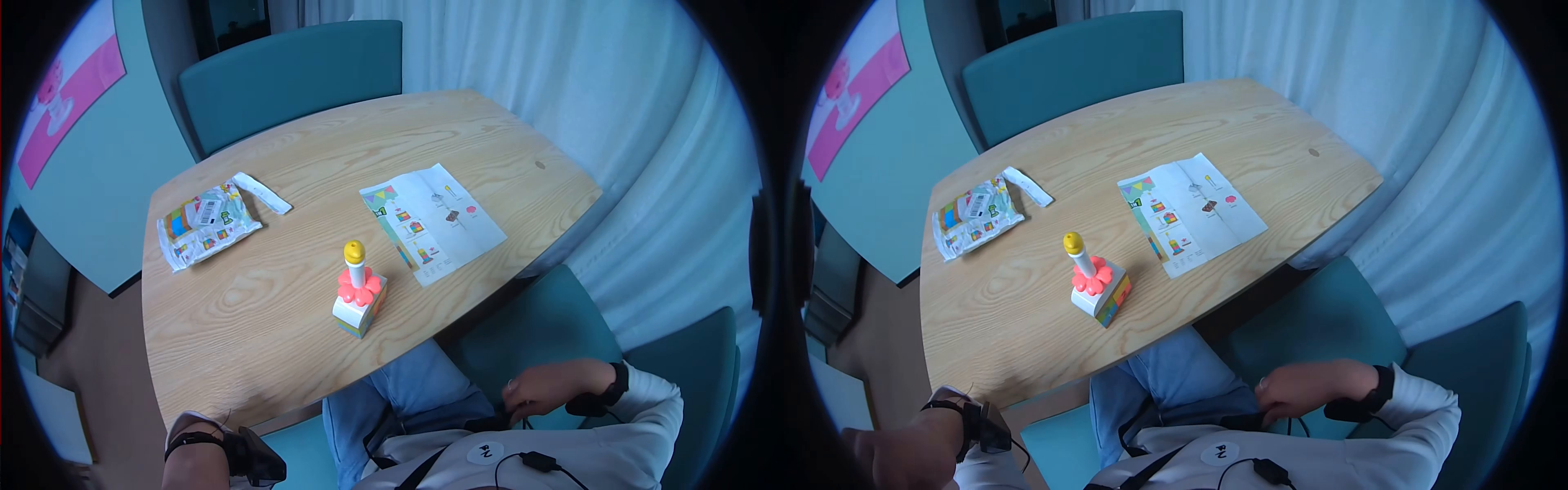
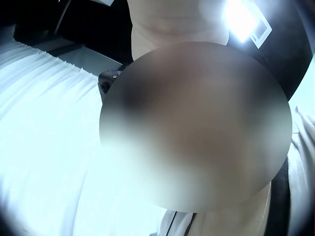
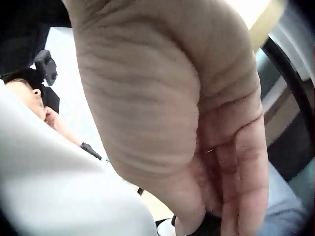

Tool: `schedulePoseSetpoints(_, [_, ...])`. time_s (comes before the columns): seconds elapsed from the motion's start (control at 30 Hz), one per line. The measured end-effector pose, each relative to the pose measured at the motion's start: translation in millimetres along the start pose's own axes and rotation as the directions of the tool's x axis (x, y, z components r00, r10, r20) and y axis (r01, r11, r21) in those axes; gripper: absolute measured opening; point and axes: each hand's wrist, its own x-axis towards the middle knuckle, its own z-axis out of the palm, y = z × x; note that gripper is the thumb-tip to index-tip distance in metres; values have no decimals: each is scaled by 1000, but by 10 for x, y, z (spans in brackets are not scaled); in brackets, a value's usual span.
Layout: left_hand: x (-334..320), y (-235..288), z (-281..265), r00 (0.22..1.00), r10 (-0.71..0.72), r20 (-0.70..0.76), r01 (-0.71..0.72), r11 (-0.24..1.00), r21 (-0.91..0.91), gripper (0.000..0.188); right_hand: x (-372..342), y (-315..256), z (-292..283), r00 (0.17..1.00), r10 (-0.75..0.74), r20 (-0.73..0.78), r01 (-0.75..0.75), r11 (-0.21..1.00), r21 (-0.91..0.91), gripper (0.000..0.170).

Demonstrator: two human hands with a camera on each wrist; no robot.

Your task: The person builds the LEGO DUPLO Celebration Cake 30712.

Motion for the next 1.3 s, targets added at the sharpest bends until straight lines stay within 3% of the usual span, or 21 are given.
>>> schedulePoseSetpoints(0.1, [22,15,1,1000,6,1,-6,1000,-17,19,137,186,265,983,-145,108,129,981,148,23])
schedulePoseSetpoints(0.2, [31,27,6,999,33,12,-33,999,-40,20,72,206,279,998,-60,25,57,994,94,21])
schedulePoseSetpoints(0.27, [37,54,1,998,52,23,-50,997,-52,21,8,229,266,959,193,-206,-209,976,-57,20])
schedulePoseSetpoints(0.4, [81,96,12,993,100,57,-95,992,-85,23,4,292,168,954,232,-192,-257,959,-115,21])
schedulePoseSetpoints(0.47, [116,124,23,988,133,77,-124,986,-108,24,-49,341,-12,962,272,-7,-271,959,83,20])
schedulePoseSetpoints(0.57, [102,172,16,971,212,110,-194,968,-160,25,-129,270,-198,974,213,72,-224,952,208,19])
schedulePoseSetpoints(0.6, [67,217,16,964,241,115,-217,958,-189,26,-87,224,-209,976,208,70,-218,954,204,19])
schedulePoseSetpoints(0.63, [114,394,18,978,117,173,-127,991,48,29,-3,147,-172,982,156,106,-170,977,129,20])
schedulePoseSetpoints(0.7, [112,382,14,991,96,96,-95,995,-8,27,63,178,-3,983,111,145,-120,991,55,20])
schedulePoseSetpoints(0.77, [101,368,2,997,53,-53,-59,992,-110,24,166,437,301,997,71,-26,-71,997,2,23])
schedulePoseSetpoints(0.8, [102,360,39,997,62,-51,-67,993,-100,24,197,441,396,997,69,-28,-70,998,-11,23])
schedulePoseSetpoints(0.87, [103,328,142,981,98,-168,-118,987,-111,24,244,455,515,965,136,-225,-160,983,-89,24])
schedulePoseSetpoints(0.9, [103,322,78,981,97,-169,-117,987,-107,24,243,523,478,966,133,-223,-157,983,-91,24])
schedulePoseSetpoints(0.97, [138,285,-106,942,260,214,-250,966,-73,25,206,692,315,987,7,-163,-20,997,-77,26])
schedulePoseSetpoints(1.07, [244,310,-79,978,153,143,-133,982,-136,18,62,562,-156,990,65,-122,-77,992,-96,27])
schedulePoseSetpoints(1.1, [263,308,-101,981,136,136,-120,986,-115,14,10,469,-292,991,64,-122,-75,993,-92,27])
schedulePoseSetpoints(1.13, [259,310,-143,980,126,152,-124,992,-23,11,-56,338,-436,975,-15,-223,-7,996,-94,23])
schedulePoseSetpoints(1.17, [247,339,-211,978,116,172,-137,983,120,11,-120,174,-584,942,-92,-322,61,992,-106,20])
schedulePoseSetpoints(1.2, [209,353,-275,975,106,195,-159,947,280,14,-191,-83,-730,920,-66,-386,53,998,-46,20])
schedulePoseSetpoints(1.23, [152,351,-326,969,83,233,-187,864,468,18,-255,-375,-858,894,-36,-448,48,999,16,21])
schedulePoseSetpoints(1.3, [122,340,-407,958,9,285,-227,629,743,29,-331,-835,-1032,811,-134,-569,84,990,-113,19])
